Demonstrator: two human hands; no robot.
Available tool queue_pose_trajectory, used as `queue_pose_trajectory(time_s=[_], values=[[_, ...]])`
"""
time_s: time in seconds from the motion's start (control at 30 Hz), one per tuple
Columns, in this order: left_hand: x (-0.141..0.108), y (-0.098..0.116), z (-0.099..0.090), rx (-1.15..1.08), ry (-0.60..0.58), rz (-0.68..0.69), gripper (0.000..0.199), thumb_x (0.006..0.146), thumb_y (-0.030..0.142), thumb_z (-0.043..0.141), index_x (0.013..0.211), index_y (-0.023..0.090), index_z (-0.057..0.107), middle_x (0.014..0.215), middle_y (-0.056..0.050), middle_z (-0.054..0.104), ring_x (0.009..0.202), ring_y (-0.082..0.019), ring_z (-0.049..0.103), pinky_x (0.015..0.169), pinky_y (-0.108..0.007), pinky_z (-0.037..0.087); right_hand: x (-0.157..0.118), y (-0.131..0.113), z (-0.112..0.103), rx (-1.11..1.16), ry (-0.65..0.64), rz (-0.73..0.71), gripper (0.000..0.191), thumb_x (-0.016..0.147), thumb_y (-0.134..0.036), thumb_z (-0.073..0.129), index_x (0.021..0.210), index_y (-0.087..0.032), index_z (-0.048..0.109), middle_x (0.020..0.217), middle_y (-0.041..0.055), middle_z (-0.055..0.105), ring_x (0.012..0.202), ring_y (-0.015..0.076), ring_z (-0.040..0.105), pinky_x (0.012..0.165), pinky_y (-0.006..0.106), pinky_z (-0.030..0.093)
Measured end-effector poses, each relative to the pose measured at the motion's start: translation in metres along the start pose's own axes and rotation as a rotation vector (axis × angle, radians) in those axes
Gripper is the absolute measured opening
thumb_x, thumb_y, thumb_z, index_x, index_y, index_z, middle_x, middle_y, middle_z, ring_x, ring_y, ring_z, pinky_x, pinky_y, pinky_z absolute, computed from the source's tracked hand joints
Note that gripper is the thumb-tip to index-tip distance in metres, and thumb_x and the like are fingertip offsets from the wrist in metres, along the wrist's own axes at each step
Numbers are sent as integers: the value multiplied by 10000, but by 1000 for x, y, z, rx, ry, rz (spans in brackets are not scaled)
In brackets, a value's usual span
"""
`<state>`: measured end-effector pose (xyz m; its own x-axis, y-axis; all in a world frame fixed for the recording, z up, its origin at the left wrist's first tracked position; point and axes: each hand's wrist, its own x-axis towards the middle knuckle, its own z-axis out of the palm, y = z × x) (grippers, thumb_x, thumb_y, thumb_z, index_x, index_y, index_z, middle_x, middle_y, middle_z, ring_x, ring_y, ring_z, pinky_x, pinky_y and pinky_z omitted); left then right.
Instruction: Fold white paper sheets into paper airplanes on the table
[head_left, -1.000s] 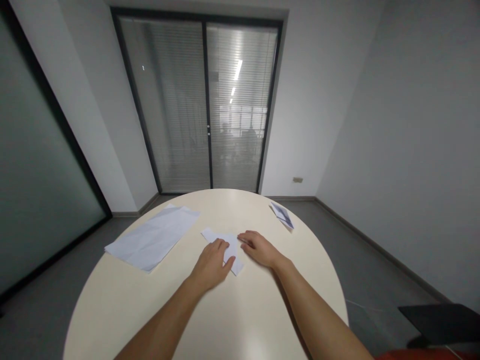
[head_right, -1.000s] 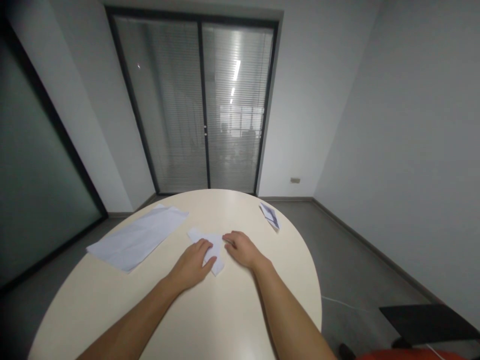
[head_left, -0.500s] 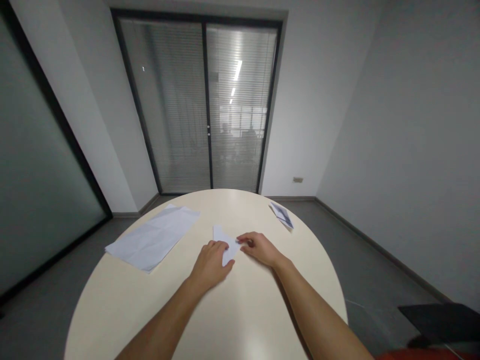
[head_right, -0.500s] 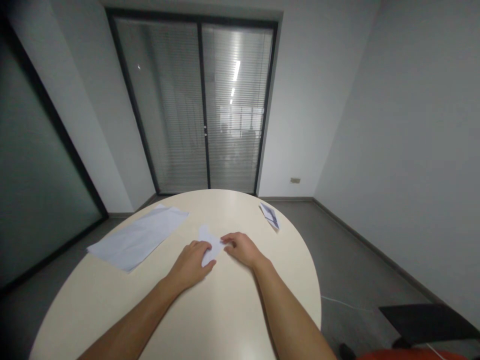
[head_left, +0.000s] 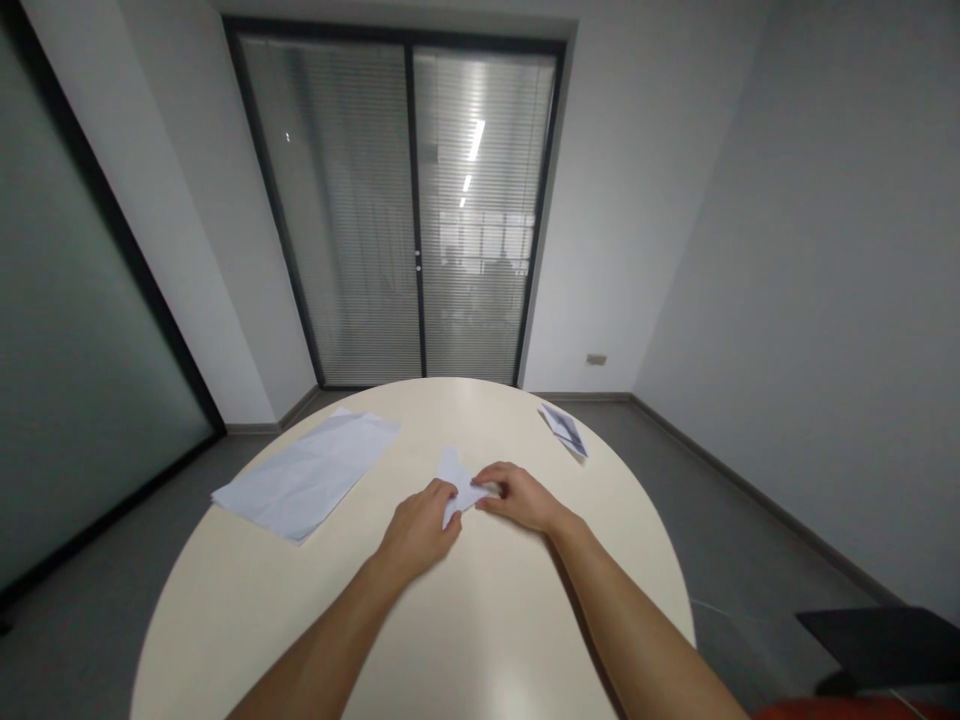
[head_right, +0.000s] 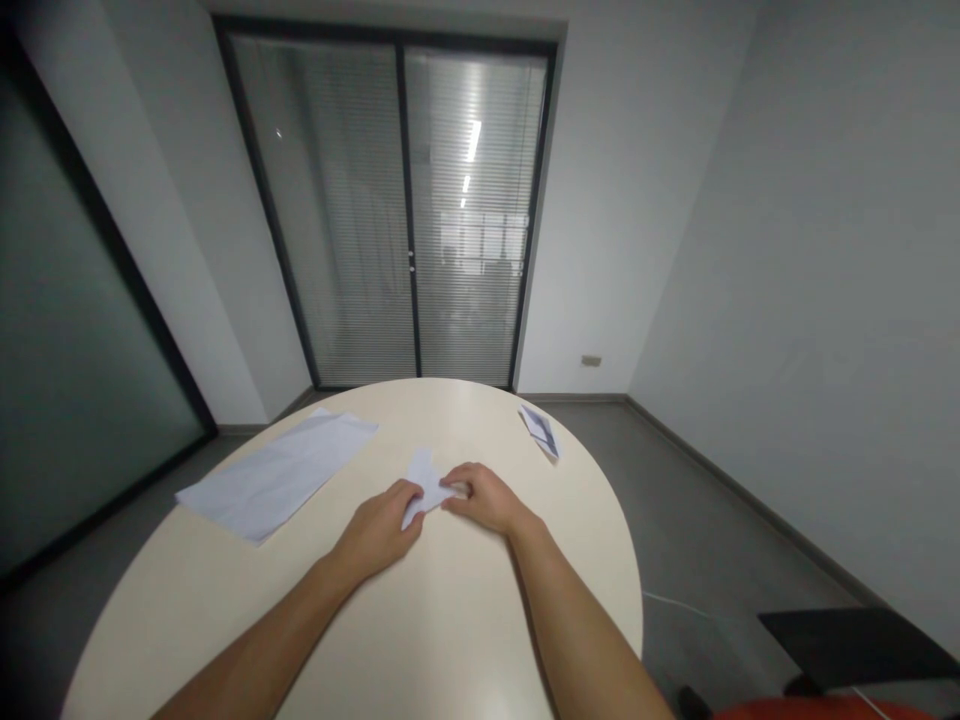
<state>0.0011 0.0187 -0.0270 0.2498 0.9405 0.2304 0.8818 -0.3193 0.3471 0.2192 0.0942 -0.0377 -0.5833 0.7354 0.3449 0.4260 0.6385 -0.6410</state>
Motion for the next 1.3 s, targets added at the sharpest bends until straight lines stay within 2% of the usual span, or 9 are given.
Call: queue_pose_trajectory(time_s=[0.1, 0.2, 0.33, 0.4, 0.5, 0.67, 1.03, 1.2, 1.3], values=[[0, -1, 1, -59, 19, 0, 243, 922, 250, 509, 1152, 219, 581, 1163, -66, 682, 1016, -208, 670, 877, -308, 471, 0, -2, -1, -12, -3, -5, 292, 805, -331, 772, 1081, -237, 771, 1169, 89, 707, 1079, 239, 641, 981, 375, 479], [0, -2, 2, -97, 49, -19, 224, 928, 247, 500, 1133, 224, 587, 1127, -56, 702, 981, -198, 677, 854, -296, 470, 0, -3, -1, -30, 44, 19, 162, 861, -346, 717, 954, -237, 793, 1162, 85, 702, 1070, 224, 642, 988, 373, 470], [2, -3, 3, -81, 44, -22, 192, 918, 203, 502, 1080, 226, 601, 1032, -41, 721, 903, -190, 679, 798, -284, 462, 1, -4, 0, -37, 88, 26, 148, 883, -336, 691, 850, -228, 787, 1138, 85, 713, 1073, 219, 638, 988, 370, 466], [2, -3, 4, -84, 43, -11, 175, 927, 183, 485, 1045, 226, 607, 1005, -37, 719, 877, -181, 673, 783, -276, 457, 0, -3, 1, -35, 72, 11, 122, 835, -317, 744, 913, -233, 787, 1147, 84, 714, 1087, 228, 634, 1001, 379, 462], [4, -5, 6, -116, 71, 1, 187, 952, 168, 446, 1023, 222, 610, 1026, -45, 710, 895, -175, 662, 806, -277, 458, 0, -1, 2, -44, 49, -5, 269, 779, -260, 784, 1047, -242, 769, 1163, 82, 714, 1113, 238, 625, 1022, 400, 453], [5, -5, 6, -136, 96, 0, 232, 975, 173, 396, 1046, 224, 611, 1034, -39, 703, 907, -174, 660, 814, -276, 467, 1, 2, 2, -60, 101, -9, 103, 843, -208, 693, 918, -231, 761, 1178, 77, 708, 1186, 234, 588, 1063, 413, 423], [4, -5, 3, -102, 145, -31, 180, 932, 184, 518, 1064, 238, 628, 1077, -14, 717, 996, -180, 663, 857, -279, 466, 2, -11, -3, -71, 205, -19, 91, 864, -237, 684, 936, -216, 736, 1092, 84, 707, 1105, 225, 621, 1007, 377, 450], [6, -8, 3, -110, 195, -53, 191, 950, 156, 482, 1019, 238, 640, 1023, -5, 726, 937, -172, 671, 815, -269, 457, 1, -11, -4, -91, 184, -81, 306, 832, -307, 749, 1126, -231, 711, 1163, 90, 697, 1146, 234, 606, 1038, 401, 437], [7, -10, 3, -145, 233, -70, 170, 954, 169, 492, 1006, 234, 641, 1006, -6, 730, 926, -170, 672, 816, -264, 453, 0, -7, -3, -171, 171, -71, 451, 820, -324, 762, 1250, -239, 659, 1284, 97, 664, 1295, 265, 522, 1144, 481, 321]])
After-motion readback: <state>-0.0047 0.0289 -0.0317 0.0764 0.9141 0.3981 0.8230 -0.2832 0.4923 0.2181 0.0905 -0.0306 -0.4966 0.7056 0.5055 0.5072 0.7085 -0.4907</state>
